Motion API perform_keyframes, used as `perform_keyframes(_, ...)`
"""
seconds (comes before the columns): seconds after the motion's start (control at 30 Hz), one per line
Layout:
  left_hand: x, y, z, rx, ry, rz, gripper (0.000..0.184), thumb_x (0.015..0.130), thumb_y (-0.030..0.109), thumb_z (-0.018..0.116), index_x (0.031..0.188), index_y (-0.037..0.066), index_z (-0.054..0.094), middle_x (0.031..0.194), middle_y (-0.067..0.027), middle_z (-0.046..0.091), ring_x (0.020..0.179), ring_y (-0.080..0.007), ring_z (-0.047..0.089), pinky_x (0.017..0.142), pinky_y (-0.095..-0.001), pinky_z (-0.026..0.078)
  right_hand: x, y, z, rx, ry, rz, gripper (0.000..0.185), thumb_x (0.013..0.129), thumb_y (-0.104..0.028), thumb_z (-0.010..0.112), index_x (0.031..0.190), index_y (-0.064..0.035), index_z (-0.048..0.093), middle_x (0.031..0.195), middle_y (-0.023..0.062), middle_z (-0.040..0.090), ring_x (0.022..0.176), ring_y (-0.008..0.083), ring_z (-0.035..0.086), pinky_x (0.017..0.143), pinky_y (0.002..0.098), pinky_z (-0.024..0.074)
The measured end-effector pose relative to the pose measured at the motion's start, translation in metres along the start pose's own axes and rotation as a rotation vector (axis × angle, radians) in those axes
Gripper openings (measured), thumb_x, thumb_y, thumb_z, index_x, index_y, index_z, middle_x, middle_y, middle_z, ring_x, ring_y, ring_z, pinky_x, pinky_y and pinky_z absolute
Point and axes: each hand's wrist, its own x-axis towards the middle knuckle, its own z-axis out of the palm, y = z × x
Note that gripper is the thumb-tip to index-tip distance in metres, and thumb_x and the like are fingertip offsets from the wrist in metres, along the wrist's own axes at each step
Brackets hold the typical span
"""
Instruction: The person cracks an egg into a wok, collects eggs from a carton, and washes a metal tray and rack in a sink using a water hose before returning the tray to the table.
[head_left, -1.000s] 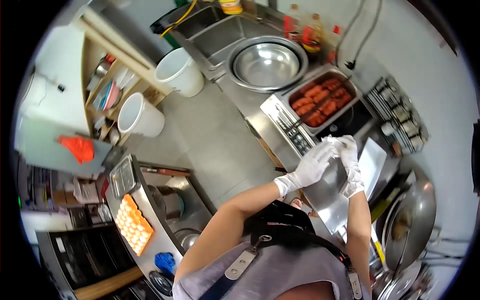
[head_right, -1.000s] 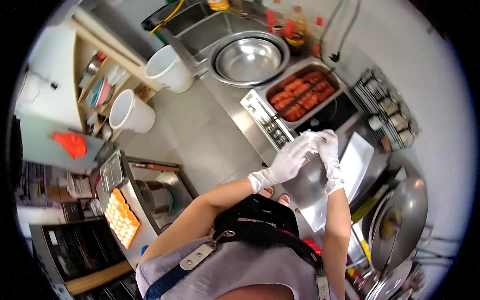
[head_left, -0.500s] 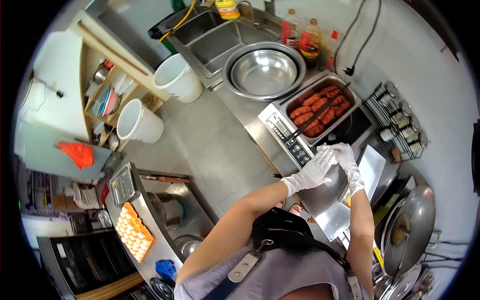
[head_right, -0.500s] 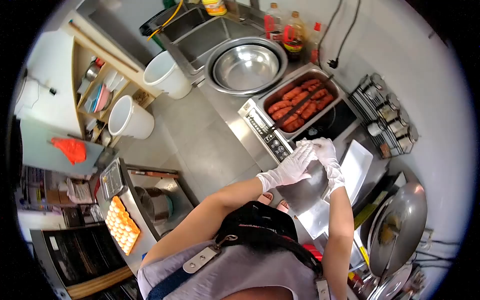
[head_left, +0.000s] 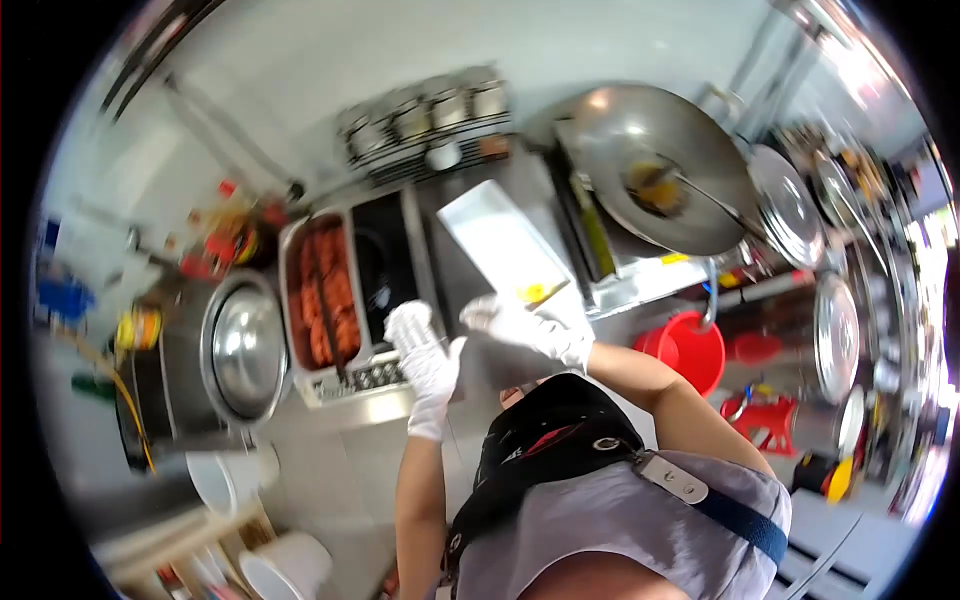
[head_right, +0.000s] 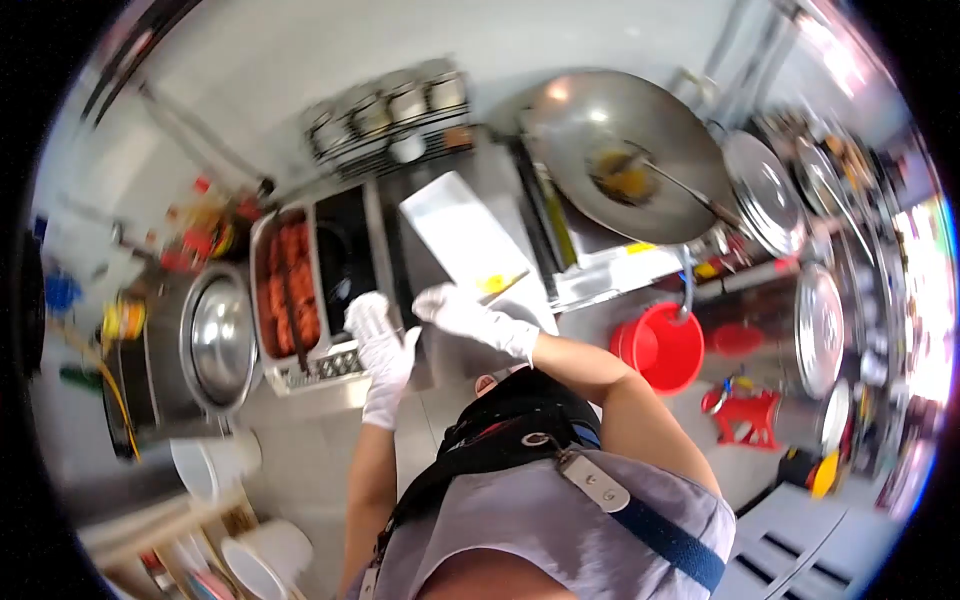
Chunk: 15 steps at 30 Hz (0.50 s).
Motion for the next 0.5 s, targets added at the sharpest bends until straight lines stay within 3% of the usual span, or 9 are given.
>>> perform_keyframes(0.07,0.003,-0.004,0.003,0.103,-0.035,0.013,0.096,0.074,0.049,0.067,0.141,-0.004,0.022,0.146,-0.0279,0.019,0.138,-0.0426,0.011,0.113,-0.0520,0.006,-0.039,0.007,-0.007,0.081,0.010,0.108,0.023,0.086,-0.019,0.061,0.101,-0.0020,0.066,0.095,0.0139,0.068,0.090,0.0243,0.064,0.081,0.0344,0.0492)
perform_keyframes(0.13,0.001,-0.007,0.005,0.167,-0.047,0.010,0.091,0.079,0.048,0.062,0.141,-0.003,0.021,0.145,-0.0276,0.021,0.137,-0.0427,0.015,0.112,-0.0526,0.010,-0.079,-0.017,-0.033,-0.013,0.017,0.247,0.024,0.086,-0.021,0.061,0.101,-0.0034,0.067,0.095,0.0136,0.068,0.092,0.0262,0.063,0.083,0.0337,0.0481)
perform_keyframes(0.23,0.001,-0.009,0.006,0.199,-0.014,0.023,0.087,0.081,0.047,0.060,0.142,-0.002,0.021,0.145,-0.0268,0.024,0.136,-0.0431,0.017,0.110,-0.0533,0.015,-0.129,0.009,-0.044,-0.041,0.128,0.355,0.024,0.086,-0.022,0.061,0.102,-0.0061,0.068,0.096,0.0138,0.067,0.097,0.0267,0.061,0.090,0.0321,0.0447)
perform_keyframes(0.27,0.004,-0.001,-0.003,0.149,0.014,-0.003,0.083,0.083,0.045,0.059,0.142,0.000,0.022,0.145,-0.0255,0.025,0.136,-0.0417,0.020,0.109,-0.0534,0.017,-0.147,0.065,-0.030,-0.102,0.288,0.163,0.025,0.086,-0.023,0.061,0.103,-0.0062,0.068,0.096,0.0147,0.067,0.096,0.0273,0.062,0.087,0.0329,0.0460)
perform_keyframes(0.37,0.004,0.006,-0.014,0.117,0.026,-0.020,0.075,0.088,0.041,0.055,0.143,0.002,0.023,0.146,-0.0205,0.026,0.136,-0.0366,0.024,0.109,-0.0537,0.019,-0.191,0.054,-0.066,-0.154,0.239,0.411,0.025,0.085,-0.023,0.061,0.101,-0.0050,0.067,0.096,0.0168,0.066,0.091,0.0307,0.062,0.084,0.0357,0.0478)
perform_keyframes(0.43,0.010,0.016,-0.030,0.097,0.086,0.061,0.064,0.089,0.039,0.053,0.138,0.003,0.034,0.140,-0.0197,0.037,0.130,-0.0371,0.032,0.103,-0.0520,0.026,-0.214,0.057,-0.081,-0.150,0.347,0.526,0.023,0.086,-0.019,0.060,0.099,-0.0023,0.067,0.090,0.0191,0.065,0.087,0.0337,0.062,0.078,0.0384,0.0493)
perform_keyframes(0.5,0.012,0.025,-0.044,0.004,0.151,0.190,0.056,0.091,0.038,0.049,0.134,0.003,0.041,0.135,-0.0198,0.043,0.125,-0.0380,0.037,0.099,-0.0506,0.030,-0.236,0.048,-0.103,-0.302,0.454,0.441,0.023,0.086,-0.021,0.059,0.096,-0.0015,0.066,0.089,0.0189,0.064,0.086,0.0352,0.061,0.077,0.0410,0.0488)
